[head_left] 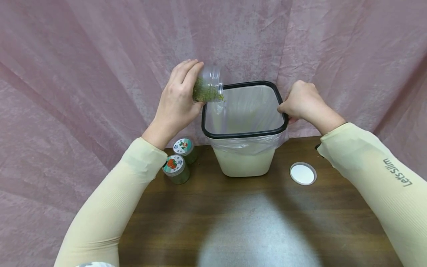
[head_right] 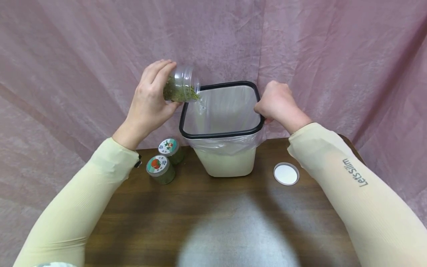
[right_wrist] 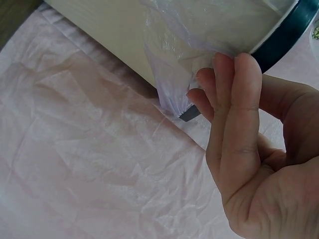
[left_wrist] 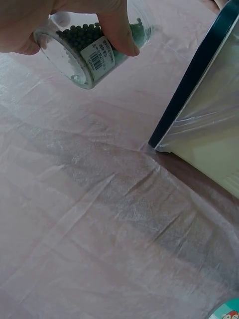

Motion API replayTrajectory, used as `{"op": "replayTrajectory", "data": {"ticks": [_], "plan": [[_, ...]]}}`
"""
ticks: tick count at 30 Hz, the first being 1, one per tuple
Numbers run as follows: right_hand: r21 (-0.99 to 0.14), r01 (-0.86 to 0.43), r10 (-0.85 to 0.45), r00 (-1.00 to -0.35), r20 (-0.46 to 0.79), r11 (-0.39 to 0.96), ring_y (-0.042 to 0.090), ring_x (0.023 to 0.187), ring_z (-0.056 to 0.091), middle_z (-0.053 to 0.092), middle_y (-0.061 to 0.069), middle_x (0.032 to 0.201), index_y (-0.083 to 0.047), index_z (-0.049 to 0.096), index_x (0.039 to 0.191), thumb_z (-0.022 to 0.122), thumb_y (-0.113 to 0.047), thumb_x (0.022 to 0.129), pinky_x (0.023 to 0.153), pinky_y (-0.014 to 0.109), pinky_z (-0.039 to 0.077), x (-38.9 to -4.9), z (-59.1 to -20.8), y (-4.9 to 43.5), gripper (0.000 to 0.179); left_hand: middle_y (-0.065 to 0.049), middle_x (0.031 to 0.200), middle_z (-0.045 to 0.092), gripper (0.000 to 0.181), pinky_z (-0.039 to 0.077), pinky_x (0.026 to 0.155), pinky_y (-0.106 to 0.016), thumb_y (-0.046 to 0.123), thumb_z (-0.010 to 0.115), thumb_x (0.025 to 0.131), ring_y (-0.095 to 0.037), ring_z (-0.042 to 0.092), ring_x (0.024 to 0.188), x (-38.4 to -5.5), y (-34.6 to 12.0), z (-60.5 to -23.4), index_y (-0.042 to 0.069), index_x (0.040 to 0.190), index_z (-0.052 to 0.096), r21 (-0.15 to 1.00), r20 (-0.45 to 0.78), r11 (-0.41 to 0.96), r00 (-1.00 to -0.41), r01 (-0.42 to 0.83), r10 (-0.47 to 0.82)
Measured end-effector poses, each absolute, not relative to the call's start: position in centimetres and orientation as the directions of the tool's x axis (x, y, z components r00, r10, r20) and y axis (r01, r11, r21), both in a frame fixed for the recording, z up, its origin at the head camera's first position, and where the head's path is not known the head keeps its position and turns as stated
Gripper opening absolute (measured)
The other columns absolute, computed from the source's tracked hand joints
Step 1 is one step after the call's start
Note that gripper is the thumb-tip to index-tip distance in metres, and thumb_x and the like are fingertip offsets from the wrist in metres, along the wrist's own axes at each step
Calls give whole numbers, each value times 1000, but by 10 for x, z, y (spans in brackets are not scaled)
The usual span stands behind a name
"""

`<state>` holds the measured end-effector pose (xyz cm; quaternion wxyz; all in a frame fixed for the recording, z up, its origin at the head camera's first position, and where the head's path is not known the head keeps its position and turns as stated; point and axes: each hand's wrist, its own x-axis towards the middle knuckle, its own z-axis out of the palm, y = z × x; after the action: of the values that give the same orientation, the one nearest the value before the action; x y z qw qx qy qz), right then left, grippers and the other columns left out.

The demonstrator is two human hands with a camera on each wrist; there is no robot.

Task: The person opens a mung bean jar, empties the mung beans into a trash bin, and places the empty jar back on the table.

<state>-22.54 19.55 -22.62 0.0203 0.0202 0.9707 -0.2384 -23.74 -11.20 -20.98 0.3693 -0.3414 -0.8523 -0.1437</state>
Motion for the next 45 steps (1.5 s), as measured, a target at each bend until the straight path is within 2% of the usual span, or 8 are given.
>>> {"op": "replayTrajectory", "data": {"ticks": [11,26,36,45], "plan": [[-444,47,33,-999,-38,895,17,45,64,61,1,43,-2,72,67,61,-19,72,85,46,49,-226,-226,196,22,-12,137,47,73,27,115,-27,-3,71,66,-23,37,133,-239,-111,-210,5,135,46,-22,728,726,-487,687,483],[-420,48,37,-999,-33,906,19,48,64,61,2,43,0,71,69,61,-20,71,80,46,51,-227,-226,194,22,-11,137,47,70,26,115,-27,-4,68,68,-23,37,134,-240,-112,-212,6,134,47,-29,727,727,-484,686,487],[-423,51,32,-998,-53,905,17,47,65,61,1,43,-2,70,65,60,-20,72,84,46,50,-227,-226,195,21,-12,137,47,70,25,116,-27,-8,65,68,-24,36,135,-241,-111,-212,6,135,47,-36,728,725,-479,688,491],[-424,56,40,-998,-46,904,17,46,65,61,1,43,-2,70,66,60,-20,72,81,45,51,-228,-227,194,21,-11,138,47,69,28,115,-28,-9,62,69,-23,36,135,-243,-111,-214,7,135,47,-45,726,730,-479,682,493]]}}
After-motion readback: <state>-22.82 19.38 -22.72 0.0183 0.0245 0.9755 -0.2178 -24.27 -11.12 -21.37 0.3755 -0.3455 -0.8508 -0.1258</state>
